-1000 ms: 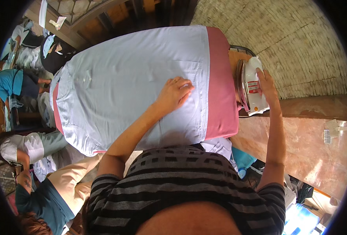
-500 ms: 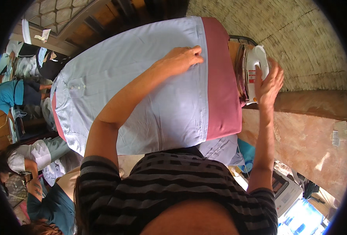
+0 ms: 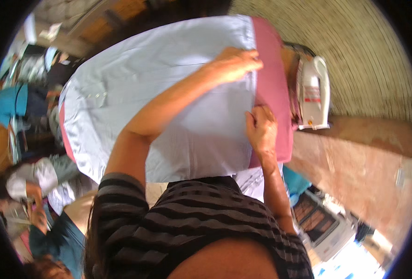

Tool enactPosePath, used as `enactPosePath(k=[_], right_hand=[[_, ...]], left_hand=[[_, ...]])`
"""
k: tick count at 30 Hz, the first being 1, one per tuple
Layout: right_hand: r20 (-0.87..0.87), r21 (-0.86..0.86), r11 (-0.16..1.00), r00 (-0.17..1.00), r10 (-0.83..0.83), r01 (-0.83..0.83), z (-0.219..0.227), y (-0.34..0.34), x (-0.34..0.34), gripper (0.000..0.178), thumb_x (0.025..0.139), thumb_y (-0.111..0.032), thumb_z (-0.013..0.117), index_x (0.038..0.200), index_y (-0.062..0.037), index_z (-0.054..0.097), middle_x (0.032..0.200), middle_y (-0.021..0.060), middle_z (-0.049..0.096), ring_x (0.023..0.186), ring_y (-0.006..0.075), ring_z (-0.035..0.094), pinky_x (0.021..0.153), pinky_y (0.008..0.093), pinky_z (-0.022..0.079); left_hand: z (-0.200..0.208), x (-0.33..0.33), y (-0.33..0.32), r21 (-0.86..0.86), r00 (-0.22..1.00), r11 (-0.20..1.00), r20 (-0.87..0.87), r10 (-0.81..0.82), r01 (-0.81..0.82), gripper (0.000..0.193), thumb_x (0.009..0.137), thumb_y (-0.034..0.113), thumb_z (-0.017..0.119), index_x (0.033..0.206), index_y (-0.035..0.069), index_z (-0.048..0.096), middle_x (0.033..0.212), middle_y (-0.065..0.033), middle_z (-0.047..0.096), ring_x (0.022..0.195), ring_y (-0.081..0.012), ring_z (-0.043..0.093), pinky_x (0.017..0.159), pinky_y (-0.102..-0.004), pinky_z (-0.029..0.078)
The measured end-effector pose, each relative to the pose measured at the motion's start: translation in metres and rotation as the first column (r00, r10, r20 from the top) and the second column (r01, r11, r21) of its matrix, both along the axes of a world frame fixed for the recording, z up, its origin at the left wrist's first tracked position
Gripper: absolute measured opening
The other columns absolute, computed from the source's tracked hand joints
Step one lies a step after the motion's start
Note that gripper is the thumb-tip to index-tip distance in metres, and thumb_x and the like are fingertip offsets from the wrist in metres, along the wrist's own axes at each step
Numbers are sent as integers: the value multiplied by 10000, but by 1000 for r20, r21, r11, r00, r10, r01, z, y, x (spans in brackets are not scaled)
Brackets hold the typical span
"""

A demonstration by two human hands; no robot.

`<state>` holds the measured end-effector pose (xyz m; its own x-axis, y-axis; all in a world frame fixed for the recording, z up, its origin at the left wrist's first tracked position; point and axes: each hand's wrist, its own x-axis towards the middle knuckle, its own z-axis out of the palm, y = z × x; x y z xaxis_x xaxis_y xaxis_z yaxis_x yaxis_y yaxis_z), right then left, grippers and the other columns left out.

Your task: The person irons a light blue button-down shirt on an ironing board using an iron, then picks up the shirt, lays it back down, and continues ironing the body of the shirt.

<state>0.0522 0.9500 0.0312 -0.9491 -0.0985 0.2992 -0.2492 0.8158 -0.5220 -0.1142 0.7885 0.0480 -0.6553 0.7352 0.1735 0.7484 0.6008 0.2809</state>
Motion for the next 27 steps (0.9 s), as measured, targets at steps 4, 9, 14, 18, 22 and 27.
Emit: enactPosePath(k=[4,9,14,18,22,27], right_hand=[[-6,-58,998,999,39,-39,-4,-9,-5,182,834,-121,701,824,-19,551,787,165,578,764,359,577,726,478,466],[62,105,994,998,-12,5,-1,0,-5,314,854,-137,699,1104,28,606,920,205,637,788,338,618,713,433,499],[45,5,996,995,90,-90,-11,17,-32,302,900,-115,671,1161,20,604,937,167,636,767,274,604,692,371,506],[16,61,992,993,114,-115,-11,17,-85,347,913,-152,668,1190,42,594,1005,200,645,831,284,636,688,355,522],[-194,296,945,959,205,-142,-15,2,-159,470,934,-299,638,1248,46,577,1177,256,610,1074,389,589,914,459,482],[-278,435,900,945,173,-37,-20,-2,-233,586,927,-413,621,1297,39,579,1353,249,544,1243,402,509,1088,463,377]], left_hand=[[-24,25,-8,411,985,904,-73,159,-115,242,773,90,658,1002,159,697,1014,-110,620,977,-330,609,809,-434,507],[-41,85,-11,333,909,903,-218,355,-272,432,781,294,698,1169,127,609,1315,-163,486,1266,-381,456,950,-570,403],[-62,173,-5,380,886,874,-228,405,-302,584,732,429,710,1213,115,600,1476,-201,377,1363,-427,353,1067,-659,282],[-69,213,9,387,942,904,-193,274,-183,375,774,369,671,1079,151,650,1397,-168,458,1375,-441,324,1066,-672,261],[-71,216,19,395,957,917,-240,165,-59,164,812,298,624,927,190,669,1339,-121,513,1352,-445,349,1047,-662,283],[-65,208,49,390,982,903,-116,-146,181,98,831,262,595,881,209,660,1328,-76,528,1326,-447,378,1038,-664,287]])
